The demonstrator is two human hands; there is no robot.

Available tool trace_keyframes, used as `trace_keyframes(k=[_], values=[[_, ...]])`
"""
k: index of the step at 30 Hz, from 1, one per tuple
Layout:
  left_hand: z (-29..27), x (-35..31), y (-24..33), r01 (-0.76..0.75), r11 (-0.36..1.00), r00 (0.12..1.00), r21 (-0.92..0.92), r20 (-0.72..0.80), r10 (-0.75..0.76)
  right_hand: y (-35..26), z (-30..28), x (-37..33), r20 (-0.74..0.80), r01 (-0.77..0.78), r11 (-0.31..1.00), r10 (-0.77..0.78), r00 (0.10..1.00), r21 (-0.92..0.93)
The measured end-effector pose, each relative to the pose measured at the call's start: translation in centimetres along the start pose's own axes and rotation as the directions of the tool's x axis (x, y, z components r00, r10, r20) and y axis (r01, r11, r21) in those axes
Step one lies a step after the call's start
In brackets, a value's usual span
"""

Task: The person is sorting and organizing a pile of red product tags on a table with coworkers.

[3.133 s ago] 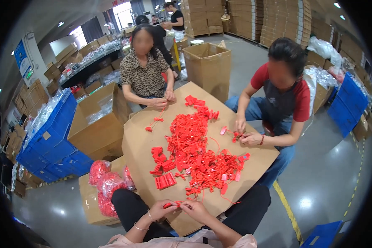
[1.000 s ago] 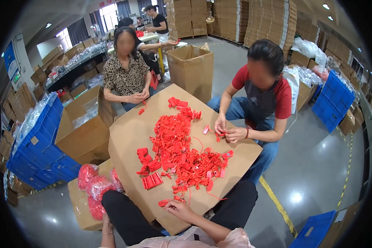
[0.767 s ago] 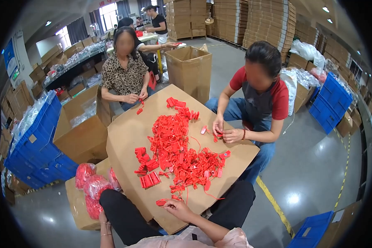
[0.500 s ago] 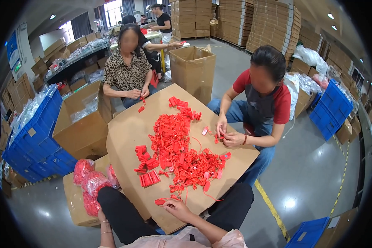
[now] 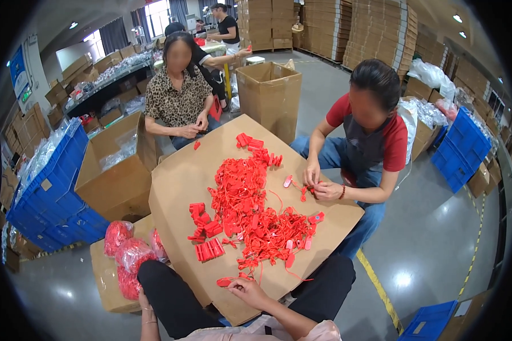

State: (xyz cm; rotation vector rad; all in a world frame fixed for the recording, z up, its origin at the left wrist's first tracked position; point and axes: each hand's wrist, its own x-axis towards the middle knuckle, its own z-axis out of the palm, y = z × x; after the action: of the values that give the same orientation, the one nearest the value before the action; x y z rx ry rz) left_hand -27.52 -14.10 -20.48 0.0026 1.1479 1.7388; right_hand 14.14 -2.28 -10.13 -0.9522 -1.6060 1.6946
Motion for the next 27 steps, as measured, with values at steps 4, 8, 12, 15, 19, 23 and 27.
trace_keyframes(k=[4, 8, 12, 15, 19, 23, 27], values=[[-3.1, 2.3, 0.5, -0.108, 0.993, 0.994, 0.041, 0.018, 0.107, -1.0, 0.4, 0.8, 0.007, 0.005, 1.000, -0.005, 1.000, -0.030], [-2.2, 2.5, 0.2, -0.126, 0.991, 0.983, 0.053, 0.141, 0.118, -1.4, 0.1, 1.0, 0.005, 0.000, 0.998, 0.001, 1.000, -0.055], [0.9, 1.9, 0.7, -0.025, 0.992, 0.998, 0.125, 0.060, 0.018, -0.7, 0.6, 0.9, 0.016, -0.026, 0.994, 0.027, 0.999, -0.103], [4.2, 0.8, 1.4, 0.058, 0.984, 0.998, 0.170, 0.000, -0.058, -0.5, 0.4, 0.7, 0.038, -0.004, 0.994, 0.008, 0.999, -0.106], [6.7, -1.6, 2.0, 0.193, 0.955, 0.978, 0.227, -0.123, -0.168, 0.4, 0.3, 1.0, 0.037, -0.044, 0.997, 0.047, 0.998, -0.059], [5.5, -2.9, 2.6, 0.310, 0.914, 0.937, 0.263, -0.247, -0.247, 0.2, -0.1, 1.3, 0.033, 0.002, 0.997, 0.001, 0.999, -0.078], [-1.2, -1.0, 4.0, 0.438, 0.832, 0.894, 0.340, -0.262, -0.363, -2.0, 0.6, 2.0, 0.046, -0.055, 0.991, 0.061, 0.997, -0.119]])
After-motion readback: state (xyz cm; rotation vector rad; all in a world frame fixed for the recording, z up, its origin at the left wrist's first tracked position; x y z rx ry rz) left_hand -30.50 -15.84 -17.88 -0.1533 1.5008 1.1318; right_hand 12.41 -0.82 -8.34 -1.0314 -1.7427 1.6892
